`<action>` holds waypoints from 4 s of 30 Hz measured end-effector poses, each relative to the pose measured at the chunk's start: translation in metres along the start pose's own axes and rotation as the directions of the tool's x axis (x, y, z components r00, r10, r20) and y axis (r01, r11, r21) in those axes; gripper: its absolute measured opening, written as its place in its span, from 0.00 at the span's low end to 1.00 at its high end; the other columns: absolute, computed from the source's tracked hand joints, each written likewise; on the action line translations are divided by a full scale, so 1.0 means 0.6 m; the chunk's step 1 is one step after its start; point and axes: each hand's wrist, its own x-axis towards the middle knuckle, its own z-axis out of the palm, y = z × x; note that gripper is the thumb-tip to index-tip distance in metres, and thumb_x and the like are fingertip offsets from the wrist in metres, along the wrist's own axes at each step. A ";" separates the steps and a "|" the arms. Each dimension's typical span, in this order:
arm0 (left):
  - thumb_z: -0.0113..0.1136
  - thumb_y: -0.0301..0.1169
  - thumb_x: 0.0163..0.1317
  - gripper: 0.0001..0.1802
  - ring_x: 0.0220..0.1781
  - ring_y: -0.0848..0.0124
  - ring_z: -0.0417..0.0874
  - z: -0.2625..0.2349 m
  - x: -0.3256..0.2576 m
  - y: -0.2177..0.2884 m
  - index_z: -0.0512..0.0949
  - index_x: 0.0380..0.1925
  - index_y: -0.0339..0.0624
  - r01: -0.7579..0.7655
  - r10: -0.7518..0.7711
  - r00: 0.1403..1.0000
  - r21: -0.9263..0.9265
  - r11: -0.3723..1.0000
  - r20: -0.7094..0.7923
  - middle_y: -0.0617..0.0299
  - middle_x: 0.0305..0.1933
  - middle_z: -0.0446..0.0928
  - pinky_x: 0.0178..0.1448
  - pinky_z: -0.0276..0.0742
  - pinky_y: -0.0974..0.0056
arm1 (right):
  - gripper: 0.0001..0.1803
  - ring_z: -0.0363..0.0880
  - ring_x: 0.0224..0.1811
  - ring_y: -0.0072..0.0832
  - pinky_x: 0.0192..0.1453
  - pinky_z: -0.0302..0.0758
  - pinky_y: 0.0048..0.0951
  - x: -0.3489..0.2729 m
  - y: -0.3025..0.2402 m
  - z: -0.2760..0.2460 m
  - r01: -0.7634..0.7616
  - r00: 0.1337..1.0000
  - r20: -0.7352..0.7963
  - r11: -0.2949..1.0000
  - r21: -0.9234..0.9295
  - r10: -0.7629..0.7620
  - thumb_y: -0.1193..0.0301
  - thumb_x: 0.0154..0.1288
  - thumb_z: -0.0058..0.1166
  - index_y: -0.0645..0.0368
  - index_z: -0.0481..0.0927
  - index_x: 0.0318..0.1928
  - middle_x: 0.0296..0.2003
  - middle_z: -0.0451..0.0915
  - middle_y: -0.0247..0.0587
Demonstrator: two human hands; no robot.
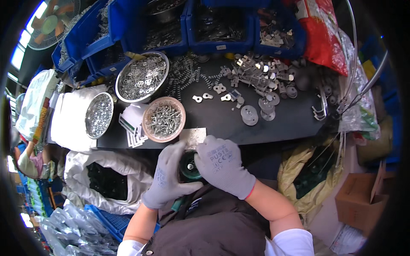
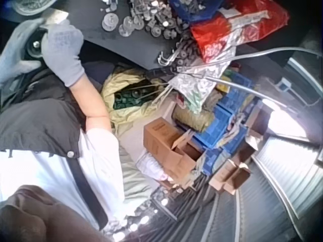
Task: The person assembles small metal and plastic components, including metal washers, screws, plastic tubes, metal plates, and green plastic caps, using a pneumatic screwdriver and a manual clamping jig.
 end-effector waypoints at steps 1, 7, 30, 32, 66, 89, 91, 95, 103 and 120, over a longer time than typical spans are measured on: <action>0.81 0.42 0.40 0.50 0.67 0.46 0.71 0.003 0.002 -0.005 0.70 0.63 0.33 -0.026 0.026 1.000 -0.012 1.000 0.004 0.44 0.63 0.73 0.71 0.66 0.49 | 0.11 0.82 0.33 0.45 0.39 0.78 0.40 0.002 0.009 0.003 0.089 0.990 -0.121 0.990 0.109 -0.076 0.67 0.61 0.60 0.58 0.85 0.42 0.36 0.82 0.44; 0.79 0.41 0.41 0.44 0.64 0.48 0.75 0.028 0.009 -0.032 0.73 0.59 0.35 0.031 -0.034 0.999 -0.185 0.982 -0.014 0.47 0.58 0.77 0.70 0.67 0.51 | 0.17 0.80 0.47 0.43 0.53 0.75 0.41 0.020 0.150 -0.031 -0.279 0.890 -0.385 0.959 -0.038 0.244 0.63 0.59 0.62 0.56 0.84 0.47 0.42 0.81 0.45; 0.78 0.39 0.40 0.39 0.62 0.47 0.77 0.021 0.010 -0.052 0.74 0.54 0.37 -0.085 0.064 0.995 -0.343 0.935 -0.072 0.46 0.59 0.76 0.67 0.69 0.49 | 0.16 0.79 0.49 0.42 0.60 0.68 0.54 -0.035 -0.022 -0.005 0.338 0.924 -0.199 0.941 0.022 -0.328 0.67 0.47 0.70 0.46 0.82 0.39 0.43 0.81 0.32; 0.78 0.40 0.40 0.40 0.62 0.47 0.77 0.021 0.010 -0.053 0.73 0.54 0.37 -0.072 0.057 0.997 -0.351 0.933 -0.053 0.46 0.59 0.76 0.67 0.68 0.49 | 0.16 0.78 0.51 0.43 0.63 0.65 0.59 -0.028 -0.021 0.003 0.369 0.917 -0.169 0.929 0.014 -0.361 0.64 0.47 0.70 0.46 0.82 0.39 0.45 0.81 0.33; 0.61 0.22 0.63 0.16 0.38 0.69 0.81 -0.072 0.101 -0.013 0.82 0.51 0.37 0.165 -0.221 0.966 -0.338 0.927 -0.136 0.60 0.39 0.80 0.45 0.78 0.67 | 0.33 0.68 0.45 0.33 0.58 0.66 0.34 -0.149 0.155 -0.089 0.600 0.568 -0.646 0.280 0.749 0.510 0.75 0.57 0.52 0.64 0.64 0.66 0.51 0.66 0.44; 0.62 0.16 0.62 0.06 0.39 0.67 0.86 -0.043 -0.032 0.071 0.83 0.39 0.29 0.246 -0.339 0.937 -0.857 0.453 0.089 0.50 0.39 0.85 0.46 0.84 0.65 | 0.32 0.66 0.27 0.18 0.35 0.61 0.25 -0.066 -0.095 -0.119 0.692 0.686 -0.618 -0.083 0.717 0.383 0.69 0.58 0.61 0.63 0.65 0.61 0.36 0.62 0.33; 0.60 0.14 0.60 0.06 0.40 0.66 0.88 -0.046 -0.031 0.078 0.84 0.36 0.27 0.042 -0.185 0.975 -0.711 0.702 -0.124 0.48 0.39 0.85 0.47 0.85 0.64 | 0.31 0.66 0.27 0.18 0.35 0.62 0.25 -0.064 -0.088 -0.118 0.709 0.673 -0.607 -0.131 0.693 0.423 0.69 0.59 0.61 0.63 0.65 0.61 0.37 0.62 0.33; 0.60 0.13 0.60 0.07 0.37 0.65 0.89 -0.053 -0.037 0.080 0.84 0.36 0.26 0.366 -0.441 0.859 -0.914 0.175 0.260 0.48 0.38 0.85 0.46 0.88 0.65 | 0.32 0.66 0.29 0.17 0.38 0.65 0.25 -0.059 -0.080 -0.115 0.681 0.695 -0.542 -0.190 0.707 0.473 0.68 0.58 0.62 0.63 0.65 0.61 0.39 0.63 0.34; 0.56 0.14 0.62 0.16 0.53 0.69 0.85 -0.050 -0.038 0.063 0.80 0.50 0.30 0.222 -0.251 0.949 -0.970 0.099 0.191 0.50 0.53 0.82 0.60 0.80 0.64 | 0.31 0.66 0.33 0.19 0.44 0.67 0.27 -0.046 -0.071 -0.105 0.674 0.694 -0.469 -0.262 0.691 0.546 0.67 0.62 0.60 0.64 0.65 0.62 0.44 0.66 0.39; 0.70 0.50 0.47 0.37 0.54 0.58 0.76 -0.031 -0.026 0.053 0.76 0.60 0.55 -0.047 -0.061 0.956 0.356 0.933 0.288 0.59 0.62 0.72 0.47 0.74 0.52 | 0.35 0.72 0.33 0.23 0.42 0.67 0.27 -0.052 -0.024 -0.059 0.540 0.656 -0.523 0.146 0.829 0.544 0.62 0.59 0.61 0.65 0.66 0.64 0.47 0.74 0.45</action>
